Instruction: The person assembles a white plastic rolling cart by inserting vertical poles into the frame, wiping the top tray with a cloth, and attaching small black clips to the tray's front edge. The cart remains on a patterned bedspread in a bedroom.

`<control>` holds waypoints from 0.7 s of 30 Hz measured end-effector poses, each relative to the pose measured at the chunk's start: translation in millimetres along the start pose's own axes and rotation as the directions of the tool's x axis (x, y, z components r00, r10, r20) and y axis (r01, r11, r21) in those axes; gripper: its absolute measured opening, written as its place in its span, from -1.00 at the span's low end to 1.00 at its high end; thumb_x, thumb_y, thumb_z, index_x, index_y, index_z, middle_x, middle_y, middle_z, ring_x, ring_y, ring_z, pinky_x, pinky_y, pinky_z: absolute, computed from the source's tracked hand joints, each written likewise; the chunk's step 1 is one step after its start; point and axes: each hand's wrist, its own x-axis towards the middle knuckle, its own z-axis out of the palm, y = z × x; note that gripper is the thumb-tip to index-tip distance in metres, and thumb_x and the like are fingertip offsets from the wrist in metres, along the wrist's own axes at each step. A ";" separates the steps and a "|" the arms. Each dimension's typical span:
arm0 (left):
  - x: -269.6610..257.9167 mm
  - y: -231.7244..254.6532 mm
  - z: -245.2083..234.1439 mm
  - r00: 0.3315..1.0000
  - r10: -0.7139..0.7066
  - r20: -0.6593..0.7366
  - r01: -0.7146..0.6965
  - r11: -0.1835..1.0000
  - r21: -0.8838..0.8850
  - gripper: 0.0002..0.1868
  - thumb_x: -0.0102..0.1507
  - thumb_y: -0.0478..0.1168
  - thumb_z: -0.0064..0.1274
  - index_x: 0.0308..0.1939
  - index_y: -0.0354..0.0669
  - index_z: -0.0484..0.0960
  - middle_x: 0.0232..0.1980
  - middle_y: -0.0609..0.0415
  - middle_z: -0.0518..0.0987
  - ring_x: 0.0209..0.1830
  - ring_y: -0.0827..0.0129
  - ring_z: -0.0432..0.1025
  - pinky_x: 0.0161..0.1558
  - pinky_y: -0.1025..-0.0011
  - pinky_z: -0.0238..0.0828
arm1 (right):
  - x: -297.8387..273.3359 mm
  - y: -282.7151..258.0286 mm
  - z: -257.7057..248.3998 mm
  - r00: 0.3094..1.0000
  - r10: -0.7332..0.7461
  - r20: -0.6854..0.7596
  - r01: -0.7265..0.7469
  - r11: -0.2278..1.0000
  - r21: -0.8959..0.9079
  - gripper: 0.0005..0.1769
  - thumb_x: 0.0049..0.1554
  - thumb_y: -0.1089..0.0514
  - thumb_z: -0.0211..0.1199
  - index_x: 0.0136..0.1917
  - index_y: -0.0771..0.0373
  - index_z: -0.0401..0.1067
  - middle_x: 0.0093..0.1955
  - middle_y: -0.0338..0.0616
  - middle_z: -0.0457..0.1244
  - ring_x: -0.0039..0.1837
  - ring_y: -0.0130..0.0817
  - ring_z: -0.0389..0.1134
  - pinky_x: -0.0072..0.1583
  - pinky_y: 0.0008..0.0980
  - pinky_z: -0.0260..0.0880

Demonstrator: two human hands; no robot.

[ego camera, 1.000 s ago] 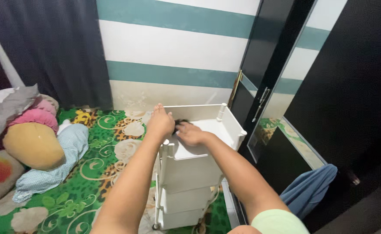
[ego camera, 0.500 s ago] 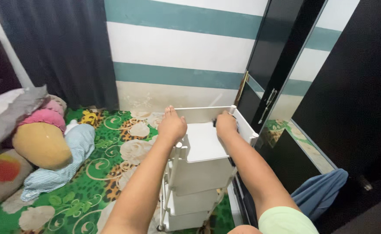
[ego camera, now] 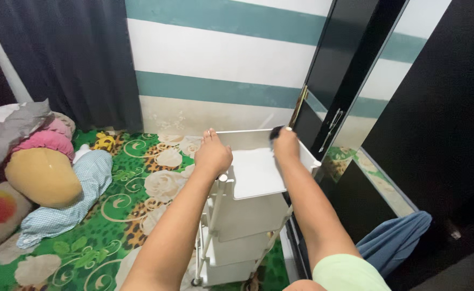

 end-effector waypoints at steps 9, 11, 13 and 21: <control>-0.5 -6.5 -1.9 1.000 0.018 -0.006 -0.018 1.000 0.016 -0.03 0.27 -0.07 0.04 0.55 -0.46 -0.16 0.62 -0.36 -0.09 0.61 -0.10 -0.05 0.46 0.16 0.04 | 1.0 -2.5 5.1 0.997 -0.002 -0.082 0.012 0.993 0.118 -0.79 -0.01 0.25 0.25 -0.13 0.44 0.52 -0.04 0.31 0.38 0.08 0.22 0.42 0.18 -0.01 0.41; -2.8 -0.2 -1.2 1.000 0.001 -0.011 -0.001 1.000 0.008 -0.03 0.25 -0.10 0.04 0.55 -0.45 -0.17 0.62 -0.34 -0.10 0.61 -0.09 -0.06 0.46 0.16 0.02 | 0.5 -3.2 1.8 0.996 0.044 -0.074 -0.032 0.989 0.146 -0.75 -0.01 0.22 0.28 -0.10 0.43 0.53 -0.02 0.30 0.37 0.06 0.23 0.42 0.15 -0.01 0.41; -4.0 2.7 -1.6 1.000 -0.013 0.018 0.013 1.000 0.003 0.00 0.21 -0.13 0.07 0.55 -0.44 -0.17 0.62 -0.32 -0.10 0.62 -0.06 -0.06 0.46 0.20 0.04 | 0.1 -1.7 -2.8 0.998 0.057 0.022 -0.059 0.988 0.145 -0.71 -0.06 0.18 0.35 -0.10 0.41 0.53 -0.06 0.31 0.37 0.05 0.22 0.40 0.13 -0.01 0.39; -7.0 7.0 -4.5 0.999 0.030 -0.011 -0.030 0.999 0.030 0.04 0.12 -0.26 0.09 0.53 -0.52 -0.18 0.60 -0.42 -0.13 0.62 -0.09 -0.09 0.48 0.25 0.01 | 2.7 9.0 7.9 0.998 0.010 -0.059 0.000 0.989 0.151 -0.79 -0.03 0.20 0.31 -0.15 0.39 0.56 -0.10 0.28 0.38 0.00 0.20 0.42 0.11 -0.03 0.42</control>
